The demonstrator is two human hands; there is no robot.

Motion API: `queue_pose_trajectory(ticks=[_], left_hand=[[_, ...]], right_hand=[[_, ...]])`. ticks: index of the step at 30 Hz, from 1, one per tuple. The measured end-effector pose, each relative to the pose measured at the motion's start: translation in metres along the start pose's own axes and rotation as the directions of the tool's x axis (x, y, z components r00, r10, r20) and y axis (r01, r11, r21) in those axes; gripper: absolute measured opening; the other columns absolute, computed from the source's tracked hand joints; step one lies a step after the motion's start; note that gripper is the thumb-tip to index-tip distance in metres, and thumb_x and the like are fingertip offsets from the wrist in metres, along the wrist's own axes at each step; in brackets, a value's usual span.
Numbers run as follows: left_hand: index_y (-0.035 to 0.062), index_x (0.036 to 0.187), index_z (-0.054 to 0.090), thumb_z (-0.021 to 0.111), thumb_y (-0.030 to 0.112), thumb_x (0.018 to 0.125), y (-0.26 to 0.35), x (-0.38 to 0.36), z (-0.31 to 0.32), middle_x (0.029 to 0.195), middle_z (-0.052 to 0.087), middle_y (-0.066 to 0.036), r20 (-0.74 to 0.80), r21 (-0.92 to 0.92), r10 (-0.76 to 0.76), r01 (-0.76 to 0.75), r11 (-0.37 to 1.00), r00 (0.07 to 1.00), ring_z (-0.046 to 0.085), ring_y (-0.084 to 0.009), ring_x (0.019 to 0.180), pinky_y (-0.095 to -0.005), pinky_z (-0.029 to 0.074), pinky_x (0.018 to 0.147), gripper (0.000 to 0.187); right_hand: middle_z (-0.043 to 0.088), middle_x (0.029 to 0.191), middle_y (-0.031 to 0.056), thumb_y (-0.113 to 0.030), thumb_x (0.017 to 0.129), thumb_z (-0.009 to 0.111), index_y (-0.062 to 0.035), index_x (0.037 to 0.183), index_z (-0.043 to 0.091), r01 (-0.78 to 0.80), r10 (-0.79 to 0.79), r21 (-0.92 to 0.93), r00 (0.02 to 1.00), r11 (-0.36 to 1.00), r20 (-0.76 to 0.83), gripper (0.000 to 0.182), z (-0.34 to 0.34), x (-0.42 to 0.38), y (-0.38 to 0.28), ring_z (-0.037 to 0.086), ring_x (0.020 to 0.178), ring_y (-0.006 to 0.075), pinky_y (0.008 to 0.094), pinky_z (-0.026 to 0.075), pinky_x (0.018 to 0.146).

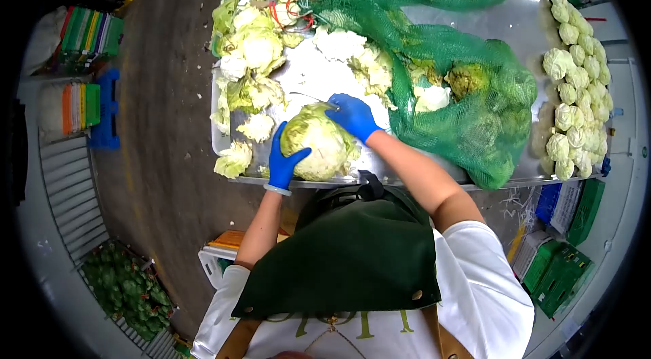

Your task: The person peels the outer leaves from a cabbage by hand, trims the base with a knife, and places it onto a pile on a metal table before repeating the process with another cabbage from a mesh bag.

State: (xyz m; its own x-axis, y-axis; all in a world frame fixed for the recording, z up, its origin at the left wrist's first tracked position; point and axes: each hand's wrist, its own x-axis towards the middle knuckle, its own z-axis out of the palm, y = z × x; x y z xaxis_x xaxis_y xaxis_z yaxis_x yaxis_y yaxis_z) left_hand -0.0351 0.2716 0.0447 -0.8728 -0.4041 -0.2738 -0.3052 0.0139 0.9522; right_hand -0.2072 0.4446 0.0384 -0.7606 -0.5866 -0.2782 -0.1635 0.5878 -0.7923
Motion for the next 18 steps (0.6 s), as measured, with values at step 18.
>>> queue_pose_trajectory(ticks=[18], left_hand=[[-0.0010, 0.137, 0.033, 0.083, 0.017, 0.075, -0.003, -0.015, 0.027, 0.129, 0.043, -0.015, -0.437, -0.249, -0.149, 0.039, 0.968, 0.887, 0.047, -0.0238, 0.118, -0.0349, 0.042, 0.099, 0.081]], right_hand=[[0.059, 0.111, 0.0168, -0.026, 0.095, 0.054, -0.0137, 0.126, 0.058, 0.060, -0.067, -0.293, 0.998, 0.954, -0.012, 0.034, 0.014, -0.047, -0.071, 0.064, 0.090, 0.0346, 0.0420, 0.053, 0.074]])
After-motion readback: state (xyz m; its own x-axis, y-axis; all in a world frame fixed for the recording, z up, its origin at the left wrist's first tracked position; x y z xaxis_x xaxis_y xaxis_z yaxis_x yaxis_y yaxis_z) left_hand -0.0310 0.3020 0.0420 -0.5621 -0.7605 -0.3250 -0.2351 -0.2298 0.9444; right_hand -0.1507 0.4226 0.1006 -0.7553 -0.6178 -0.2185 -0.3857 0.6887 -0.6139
